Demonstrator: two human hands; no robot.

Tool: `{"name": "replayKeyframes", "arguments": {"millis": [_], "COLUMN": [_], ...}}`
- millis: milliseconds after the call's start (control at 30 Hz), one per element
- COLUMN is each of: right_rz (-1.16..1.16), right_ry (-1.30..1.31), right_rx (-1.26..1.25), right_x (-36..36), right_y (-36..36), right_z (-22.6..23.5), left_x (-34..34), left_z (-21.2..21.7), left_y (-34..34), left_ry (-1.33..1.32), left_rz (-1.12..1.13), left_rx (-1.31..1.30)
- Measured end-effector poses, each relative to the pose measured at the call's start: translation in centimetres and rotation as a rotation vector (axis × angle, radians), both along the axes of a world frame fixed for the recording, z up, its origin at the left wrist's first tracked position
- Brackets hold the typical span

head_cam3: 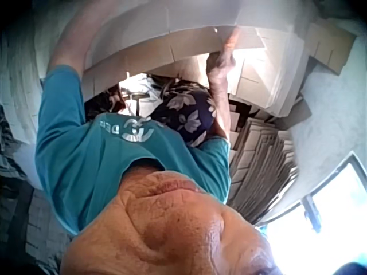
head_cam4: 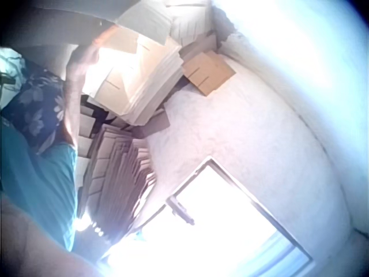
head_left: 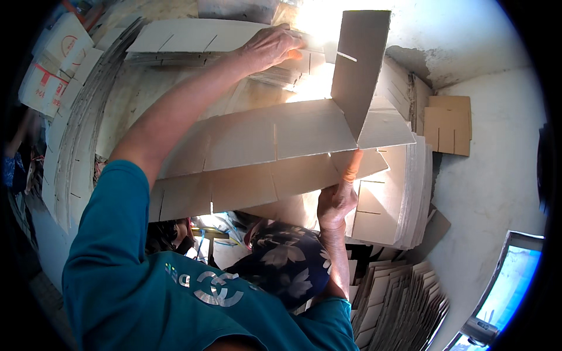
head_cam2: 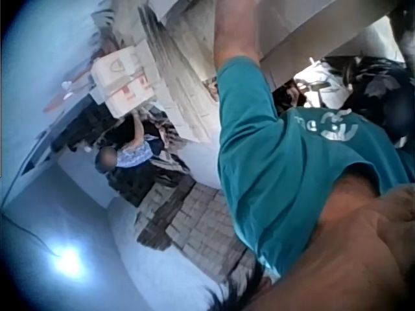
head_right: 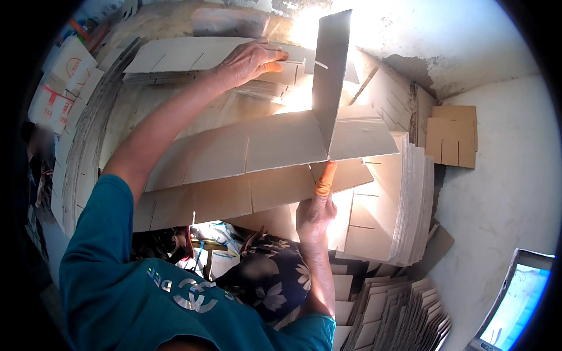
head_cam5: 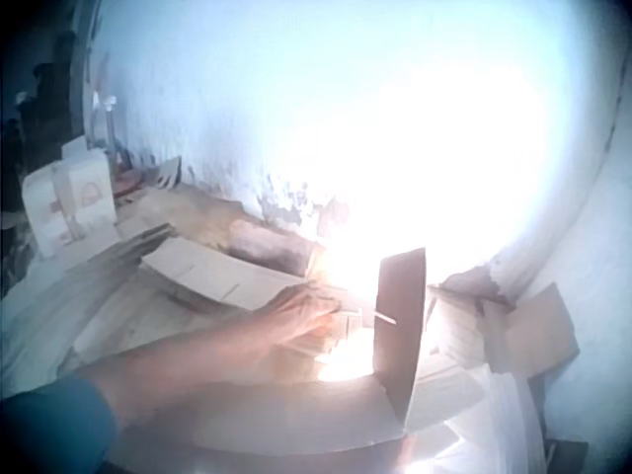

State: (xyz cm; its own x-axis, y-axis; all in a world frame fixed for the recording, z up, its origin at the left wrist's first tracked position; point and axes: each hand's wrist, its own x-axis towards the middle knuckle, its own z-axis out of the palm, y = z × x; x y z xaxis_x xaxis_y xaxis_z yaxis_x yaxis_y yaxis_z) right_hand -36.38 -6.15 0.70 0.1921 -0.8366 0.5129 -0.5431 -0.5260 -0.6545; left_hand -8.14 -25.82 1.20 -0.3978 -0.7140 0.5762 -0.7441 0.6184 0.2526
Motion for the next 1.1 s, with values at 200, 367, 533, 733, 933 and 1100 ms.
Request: {"name": "replayKeyframes", "arguments": {"millis": [200,367,533,733,933,1100], "right_rz": [-0.031,0.015,0.035,-0.026,-0.072,-0.096], "right_ry": [0.042,-0.059,-0.135,0.042,0.212,0.346], "right_rx": [0.013,0.147,0.303,0.21,0.083,0.182], "right_x": [0.0,-0.5,-0.5,-1.3,-0.5,-1.3], "right_y": [0.4,0.5,0.7,0.5,0.7,0.9], "right_z": [0.5,-0.5,-0.1,0.1,2.6,2.7], "left_x": [-1.7,-3.1,-4.4,-5.6,-5.6,-6.5], "left_z": [3.2,4.7,6.2,7.8,8.0,9.0], "left_y": [0.5,1.7,3.7,5.2,5.6,7.0], "left_ry": [-0.335,-0.328,-0.252,-0.296,-0.205,-0.16], "left_rz": [0.161,0.179,0.063,0.081,0.053,0.002], "left_rx": [-0.059,-0.002,-0.008,0.209,0.245,0.253]}}
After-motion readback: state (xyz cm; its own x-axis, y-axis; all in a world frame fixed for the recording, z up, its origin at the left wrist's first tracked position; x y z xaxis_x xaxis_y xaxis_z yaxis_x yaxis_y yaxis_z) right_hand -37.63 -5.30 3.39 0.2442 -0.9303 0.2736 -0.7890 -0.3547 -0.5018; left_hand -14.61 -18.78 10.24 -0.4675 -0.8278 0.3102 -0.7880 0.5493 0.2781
